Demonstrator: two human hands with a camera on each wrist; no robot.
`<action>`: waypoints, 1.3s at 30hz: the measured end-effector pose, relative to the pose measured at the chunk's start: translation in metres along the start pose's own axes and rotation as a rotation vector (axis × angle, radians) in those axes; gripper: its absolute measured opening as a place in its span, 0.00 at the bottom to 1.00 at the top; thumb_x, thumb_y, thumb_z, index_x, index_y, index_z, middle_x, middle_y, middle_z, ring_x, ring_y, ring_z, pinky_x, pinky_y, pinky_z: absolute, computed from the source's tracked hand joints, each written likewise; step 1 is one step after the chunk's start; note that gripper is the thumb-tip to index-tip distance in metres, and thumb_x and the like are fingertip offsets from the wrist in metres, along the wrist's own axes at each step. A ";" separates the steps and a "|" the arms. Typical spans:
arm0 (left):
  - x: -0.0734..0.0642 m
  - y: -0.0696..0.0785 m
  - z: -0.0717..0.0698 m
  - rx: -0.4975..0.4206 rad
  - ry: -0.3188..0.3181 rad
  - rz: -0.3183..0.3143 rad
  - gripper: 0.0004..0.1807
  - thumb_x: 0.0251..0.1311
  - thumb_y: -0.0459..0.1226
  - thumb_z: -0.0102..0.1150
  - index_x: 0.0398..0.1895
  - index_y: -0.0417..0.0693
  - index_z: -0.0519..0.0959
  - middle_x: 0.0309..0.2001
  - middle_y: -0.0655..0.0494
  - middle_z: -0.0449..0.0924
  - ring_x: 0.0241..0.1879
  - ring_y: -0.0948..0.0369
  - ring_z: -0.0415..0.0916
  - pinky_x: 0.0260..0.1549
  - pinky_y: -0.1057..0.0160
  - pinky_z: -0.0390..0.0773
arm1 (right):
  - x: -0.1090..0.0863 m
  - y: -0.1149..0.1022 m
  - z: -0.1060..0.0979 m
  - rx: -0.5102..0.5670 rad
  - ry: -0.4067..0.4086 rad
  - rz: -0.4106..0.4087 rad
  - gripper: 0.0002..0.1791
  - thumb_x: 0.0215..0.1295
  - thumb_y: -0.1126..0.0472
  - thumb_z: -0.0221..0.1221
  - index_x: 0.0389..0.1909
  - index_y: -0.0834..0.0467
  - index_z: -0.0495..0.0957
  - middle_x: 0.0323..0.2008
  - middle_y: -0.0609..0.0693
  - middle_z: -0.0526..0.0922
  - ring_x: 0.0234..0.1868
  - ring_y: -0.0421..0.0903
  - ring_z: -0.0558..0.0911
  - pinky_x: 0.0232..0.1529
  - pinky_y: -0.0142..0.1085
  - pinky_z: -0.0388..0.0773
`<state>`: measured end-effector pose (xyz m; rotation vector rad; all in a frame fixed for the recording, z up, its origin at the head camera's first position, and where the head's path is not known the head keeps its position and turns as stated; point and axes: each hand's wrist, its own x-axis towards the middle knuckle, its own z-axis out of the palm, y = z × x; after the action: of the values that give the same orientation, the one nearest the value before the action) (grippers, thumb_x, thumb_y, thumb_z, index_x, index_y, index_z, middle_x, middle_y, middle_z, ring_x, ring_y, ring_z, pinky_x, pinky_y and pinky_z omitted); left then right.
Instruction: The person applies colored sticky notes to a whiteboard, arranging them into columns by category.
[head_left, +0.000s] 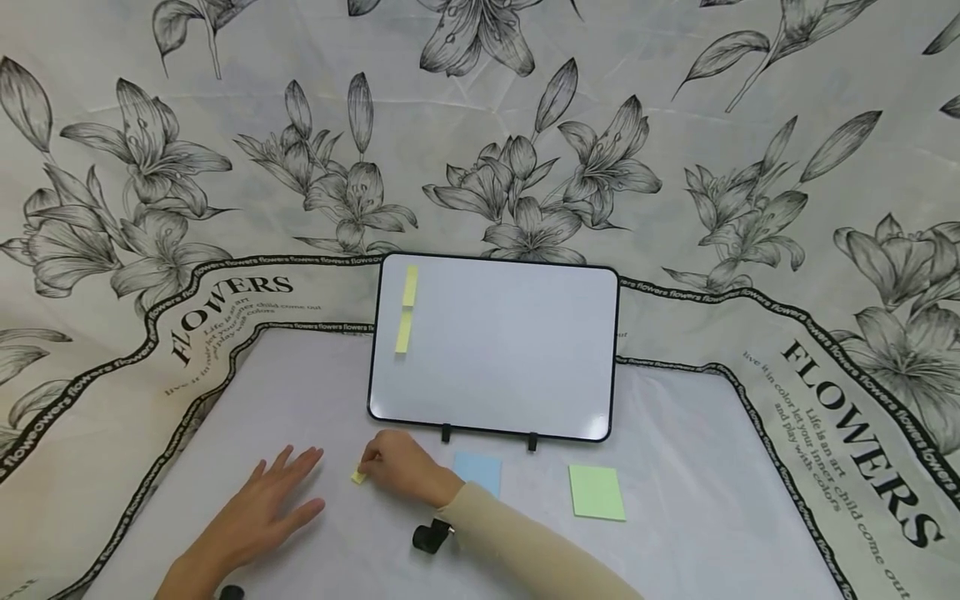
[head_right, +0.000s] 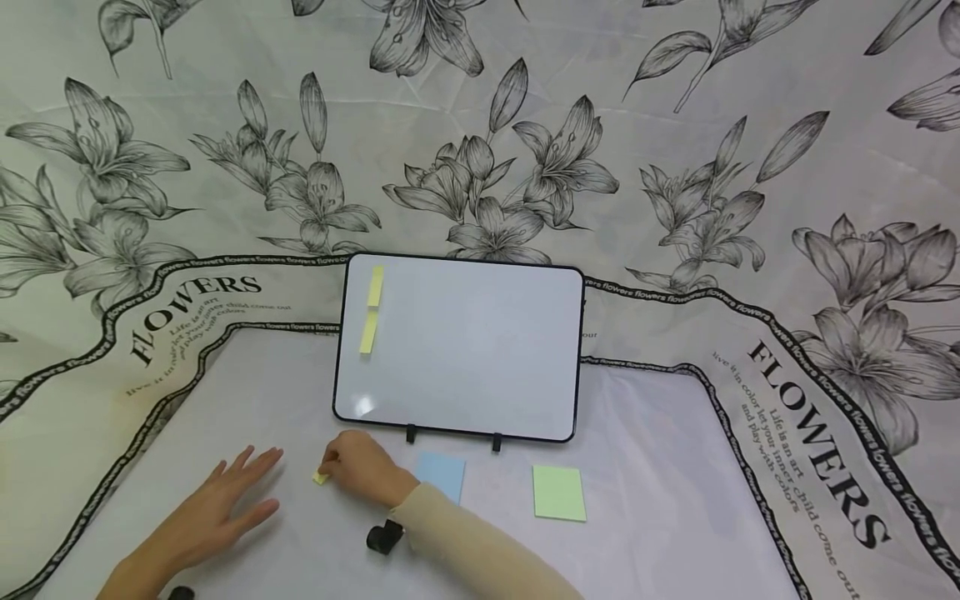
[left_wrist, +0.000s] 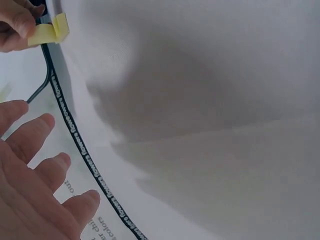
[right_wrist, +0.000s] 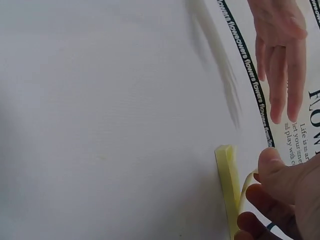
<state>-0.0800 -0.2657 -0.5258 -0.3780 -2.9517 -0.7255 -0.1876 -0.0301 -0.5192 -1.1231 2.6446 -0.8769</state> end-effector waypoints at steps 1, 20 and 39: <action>0.001 0.001 0.000 -0.004 -0.007 0.001 0.37 0.68 0.58 0.60 0.76 0.53 0.69 0.74 0.50 0.71 0.76 0.38 0.59 0.69 0.28 0.57 | 0.000 0.001 -0.001 0.018 -0.001 0.003 0.06 0.68 0.60 0.66 0.35 0.57 0.90 0.31 0.43 0.87 0.32 0.29 0.76 0.33 0.20 0.73; 0.028 0.025 0.031 0.008 -0.099 0.122 0.36 0.67 0.62 0.58 0.72 0.54 0.74 0.71 0.54 0.75 0.75 0.41 0.63 0.68 0.28 0.61 | 0.004 0.014 -0.014 0.103 0.099 0.132 0.02 0.68 0.66 0.64 0.38 0.60 0.85 0.32 0.47 0.87 0.30 0.31 0.78 0.32 0.22 0.75; 0.038 0.023 0.036 0.092 -0.137 0.172 0.40 0.66 0.65 0.56 0.72 0.51 0.74 0.73 0.54 0.73 0.75 0.39 0.63 0.67 0.27 0.62 | 0.008 0.026 -0.024 0.066 0.119 0.154 0.07 0.67 0.68 0.64 0.43 0.60 0.86 0.38 0.50 0.90 0.37 0.36 0.84 0.37 0.24 0.79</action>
<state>-0.1112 -0.2204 -0.5426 -0.6893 -3.0144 -0.5626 -0.2177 -0.0102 -0.5130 -0.8637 2.7295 -1.0204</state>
